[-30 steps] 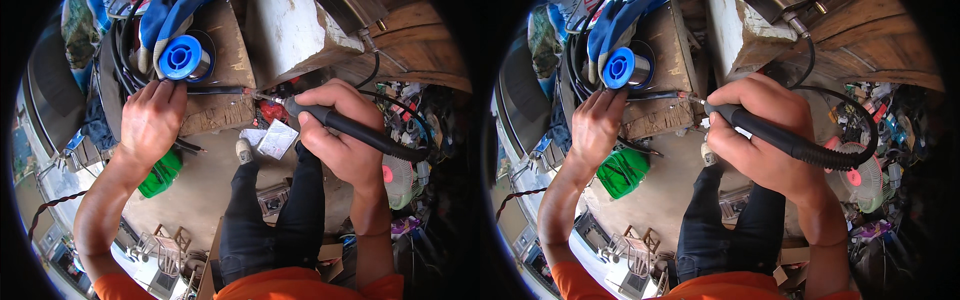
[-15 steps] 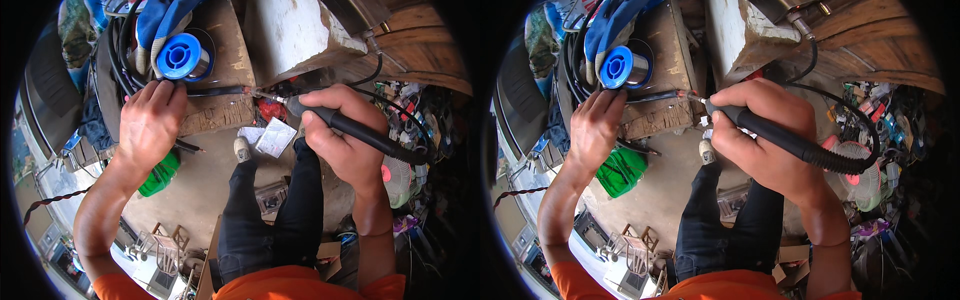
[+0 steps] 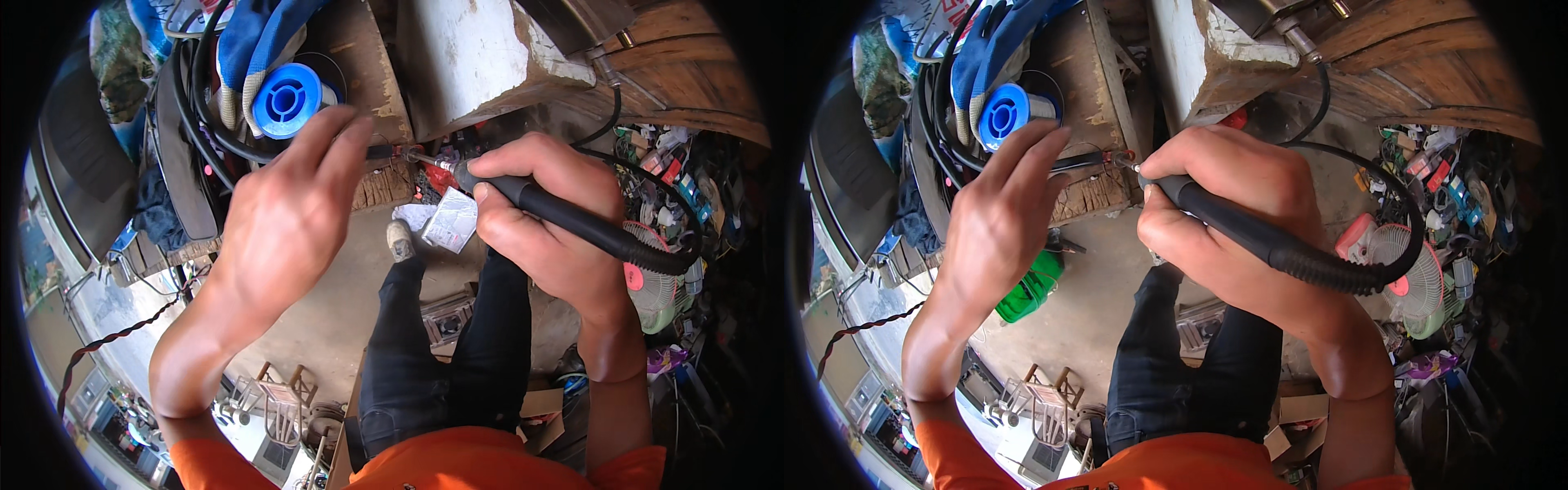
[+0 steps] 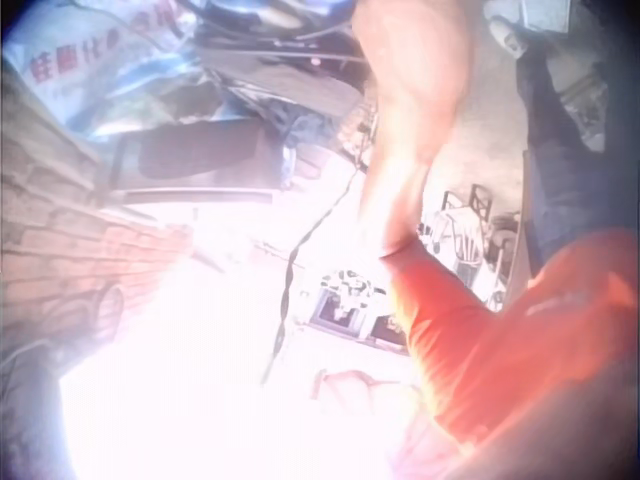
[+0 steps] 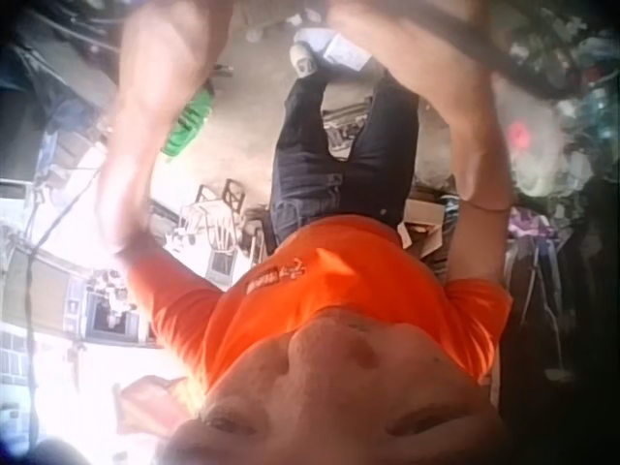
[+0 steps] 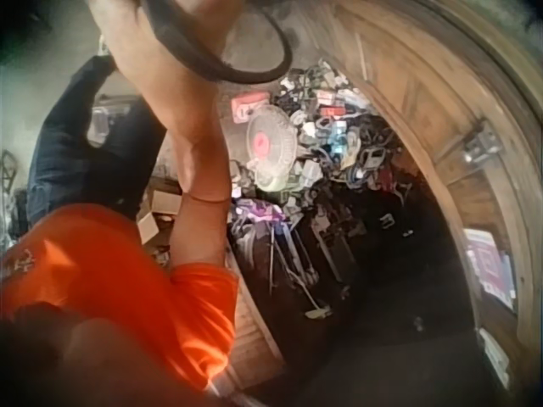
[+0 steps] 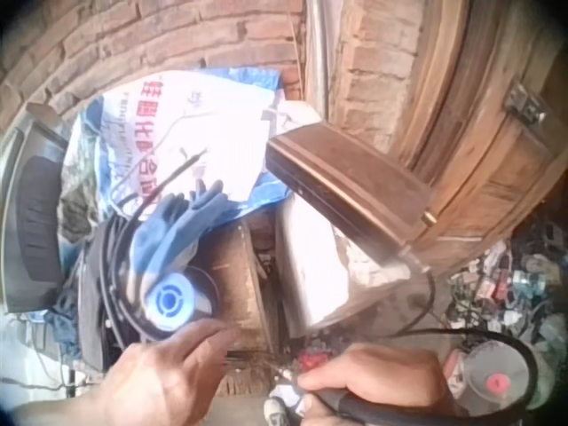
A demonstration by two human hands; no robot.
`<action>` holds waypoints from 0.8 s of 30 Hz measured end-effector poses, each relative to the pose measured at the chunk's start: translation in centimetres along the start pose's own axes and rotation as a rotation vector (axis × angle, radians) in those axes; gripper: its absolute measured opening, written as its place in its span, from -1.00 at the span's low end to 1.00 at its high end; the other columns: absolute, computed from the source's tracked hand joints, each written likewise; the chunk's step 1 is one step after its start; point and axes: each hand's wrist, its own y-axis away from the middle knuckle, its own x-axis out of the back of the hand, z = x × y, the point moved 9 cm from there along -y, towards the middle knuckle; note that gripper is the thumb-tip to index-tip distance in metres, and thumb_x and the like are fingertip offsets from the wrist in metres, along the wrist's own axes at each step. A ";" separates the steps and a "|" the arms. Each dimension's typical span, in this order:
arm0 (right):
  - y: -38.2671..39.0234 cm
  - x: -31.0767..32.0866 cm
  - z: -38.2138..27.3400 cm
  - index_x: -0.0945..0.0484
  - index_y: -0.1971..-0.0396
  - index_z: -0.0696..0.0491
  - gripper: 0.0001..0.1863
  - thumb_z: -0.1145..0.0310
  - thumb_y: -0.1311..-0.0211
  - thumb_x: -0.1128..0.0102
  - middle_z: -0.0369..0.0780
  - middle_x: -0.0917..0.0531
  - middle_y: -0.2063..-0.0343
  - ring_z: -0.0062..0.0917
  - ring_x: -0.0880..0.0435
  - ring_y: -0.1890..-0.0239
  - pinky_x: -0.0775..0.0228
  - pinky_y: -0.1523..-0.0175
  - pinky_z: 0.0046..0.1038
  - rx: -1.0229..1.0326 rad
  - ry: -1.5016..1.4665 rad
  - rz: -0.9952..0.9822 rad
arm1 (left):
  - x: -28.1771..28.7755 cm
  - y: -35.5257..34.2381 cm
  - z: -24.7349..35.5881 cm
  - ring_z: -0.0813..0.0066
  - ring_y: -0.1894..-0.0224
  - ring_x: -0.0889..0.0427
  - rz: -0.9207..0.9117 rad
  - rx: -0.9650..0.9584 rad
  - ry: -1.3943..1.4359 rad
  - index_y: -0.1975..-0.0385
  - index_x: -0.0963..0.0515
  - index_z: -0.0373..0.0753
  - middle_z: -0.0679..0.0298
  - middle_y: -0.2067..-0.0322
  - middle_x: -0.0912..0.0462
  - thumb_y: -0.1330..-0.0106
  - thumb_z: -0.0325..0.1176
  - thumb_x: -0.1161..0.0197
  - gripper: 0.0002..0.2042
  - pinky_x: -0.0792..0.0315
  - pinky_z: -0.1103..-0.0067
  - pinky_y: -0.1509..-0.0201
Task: The person solders a black cable using a soldering iron and solder wire. They repeatedly apply heat and solder to the exposed end of the cable, then inspect the joint. The task is performed at a cluttered workbench.
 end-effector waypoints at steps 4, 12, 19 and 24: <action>-0.1 -0.1 -0.1 -0.66 0.30 0.19 -0.80 0.65 -0.02 -0.35 -0.23 -0.67 0.51 -0.61 -0.65 0.47 -0.44 0.32 -0.53 0.056 -0.015 0.005 | -2.1 -1.3 -1.1 0.03 0.41 -0.67 -0.071 0.001 -0.060 0.39 -0.50 -0.28 0.14 0.40 -0.60 -0.21 -0.57 -0.24 -0.94 -0.60 0.28 0.34; 0.2 0.0 0.6 -0.66 0.29 0.19 -0.79 0.66 -0.01 -0.34 -0.24 -0.67 0.50 -0.61 -0.63 0.47 -0.43 0.32 -0.54 0.009 -0.041 0.011 | -1.7 0.8 -2.1 0.05 0.43 -0.66 0.134 0.153 0.030 0.25 -0.60 -0.26 0.13 0.40 -0.61 -0.28 -0.56 -0.34 -0.90 -0.55 0.36 0.36; 0.0 0.3 -0.4 -0.66 0.28 0.20 -0.79 0.66 -0.02 -0.32 -0.24 -0.63 0.50 -0.59 -0.60 0.46 -0.40 0.30 -0.54 0.080 0.035 0.016 | -2.7 1.0 -2.0 0.06 0.48 -0.64 0.268 0.098 0.062 0.17 -0.49 -0.24 0.13 0.43 -0.59 -0.30 -0.56 -0.30 -0.83 -0.53 0.34 0.46; -0.5 0.0 -1.3 -0.66 0.30 0.19 -0.80 0.64 -0.02 -0.33 -0.24 -0.63 0.50 -0.57 -0.61 0.46 -0.40 0.31 -0.53 0.048 0.049 0.004 | -2.9 1.1 -2.5 -0.03 0.52 -0.65 0.265 0.172 0.064 0.09 -0.44 -0.28 0.02 0.51 -0.63 -0.39 -0.57 -0.24 -0.82 -0.53 0.37 0.44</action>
